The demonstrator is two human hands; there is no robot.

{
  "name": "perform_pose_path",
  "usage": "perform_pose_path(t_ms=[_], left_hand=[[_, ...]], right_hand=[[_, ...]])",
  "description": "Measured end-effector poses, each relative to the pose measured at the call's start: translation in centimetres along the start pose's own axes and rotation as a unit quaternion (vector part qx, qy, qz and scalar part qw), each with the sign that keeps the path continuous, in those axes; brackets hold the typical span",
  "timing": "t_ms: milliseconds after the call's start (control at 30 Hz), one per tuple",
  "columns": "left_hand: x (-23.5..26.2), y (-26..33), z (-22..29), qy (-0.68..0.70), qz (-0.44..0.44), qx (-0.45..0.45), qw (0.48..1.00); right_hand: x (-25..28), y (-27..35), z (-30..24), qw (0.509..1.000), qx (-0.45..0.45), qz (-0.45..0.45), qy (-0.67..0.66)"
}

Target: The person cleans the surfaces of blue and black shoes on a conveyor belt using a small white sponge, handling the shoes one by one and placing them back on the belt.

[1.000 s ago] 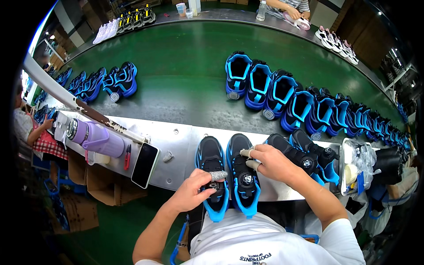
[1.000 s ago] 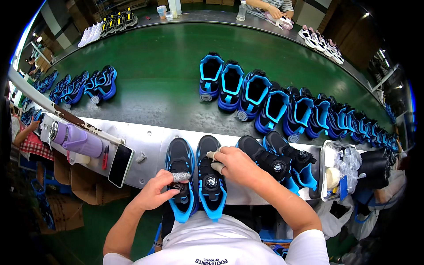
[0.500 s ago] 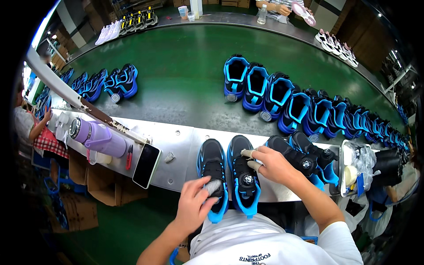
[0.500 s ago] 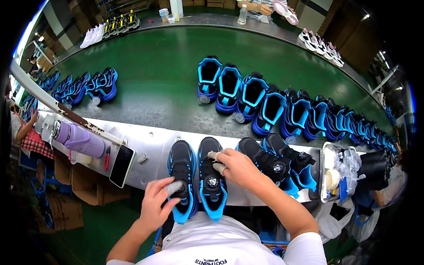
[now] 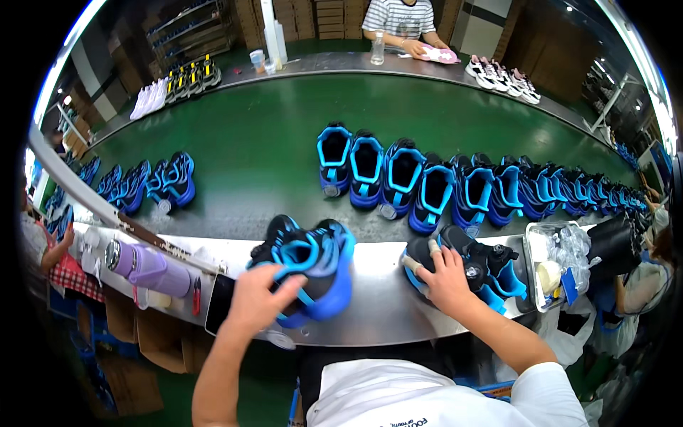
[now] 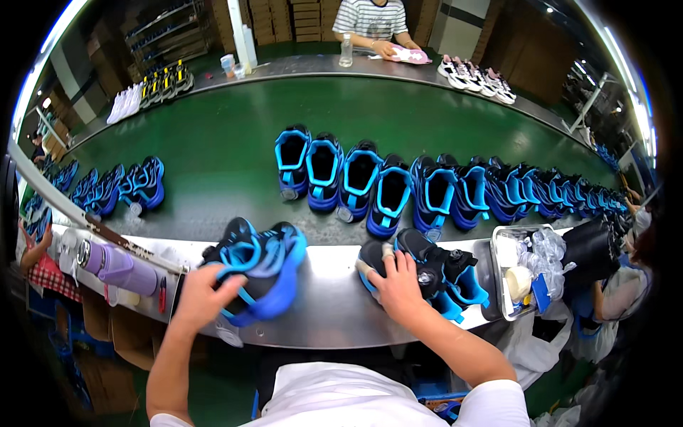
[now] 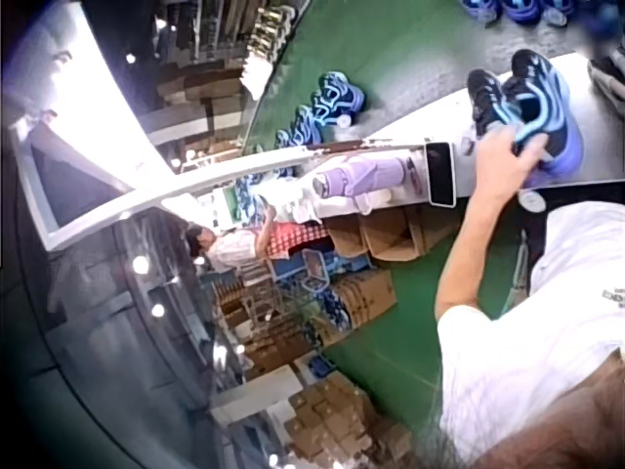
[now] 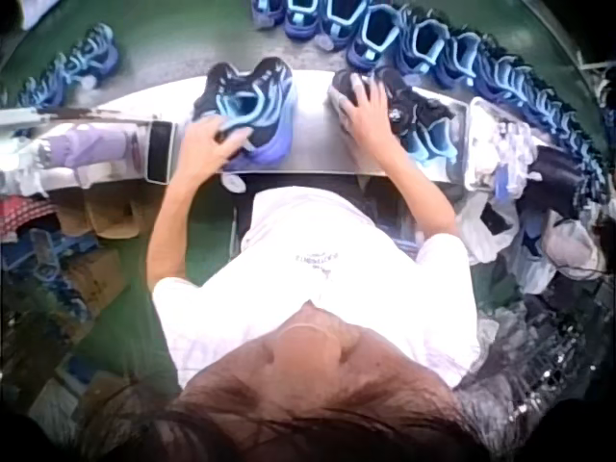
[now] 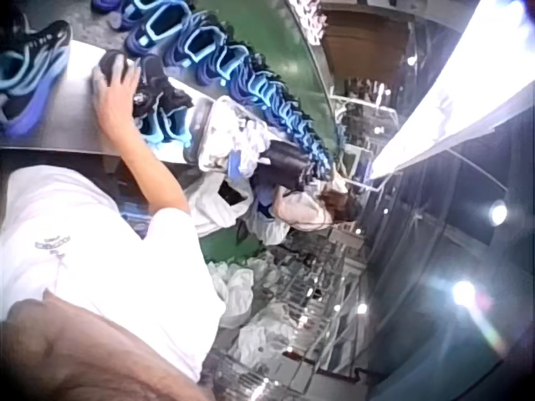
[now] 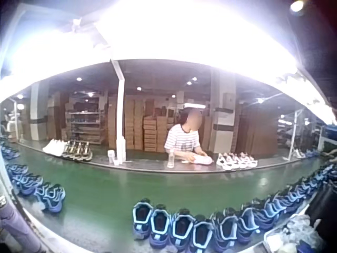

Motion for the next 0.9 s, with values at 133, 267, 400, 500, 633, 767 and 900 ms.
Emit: perform_pose_path(t_ms=[133, 267, 400, 500, 633, 767, 900], left_hand=[[3.2, -6.5, -2.8, -0.073, 0.092, -0.001, 0.993], [2.9, -14.8, -11.2, -0.219, 0.145, 0.023, 0.965], [1.3, -20.1, -18.7, -0.394, 0.125, 0.132, 0.901], [-1.7, -23.5, -11.6, -0.349, 0.261, 0.007, 0.900], [-7.3, -25.4, -8.7, -0.093, 0.034, -0.107, 0.989], [-11.6, -24.2, -5.9, -0.081, 0.120, -0.032, 0.989], [-7.7, -16.4, -2.2, -0.030, 0.072, -0.085, 0.993]], right_hand=[[-0.2, 2.5, 3.3, 0.998, -0.031, 0.052, 0.004], [1.0, 1.9, 3.8, 0.996, -0.037, 0.047, -0.065], [3.8, -3.1, 2.2, 0.974, 0.006, 0.021, -0.224], [6.0, -11.0, 1.6, 0.951, -0.013, 0.051, -0.304], [1.5, -19.4, 0.7, 0.954, -0.022, 0.084, -0.287], [-4.7, -21.7, 0.7, 0.946, -0.065, 0.058, -0.312], [-0.3, -14.3, -0.7, 0.917, 0.041, 0.060, -0.391]])
Point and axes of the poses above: each hand's wrist, its own y-axis away from the middle knuckle, its own x-axis out of the back of the hand, z = x × y, the point moved 1 cm from there along -y, towards the middle knuckle, and after that the axes turned 7 degrees about -y, right-handed, at the moved point
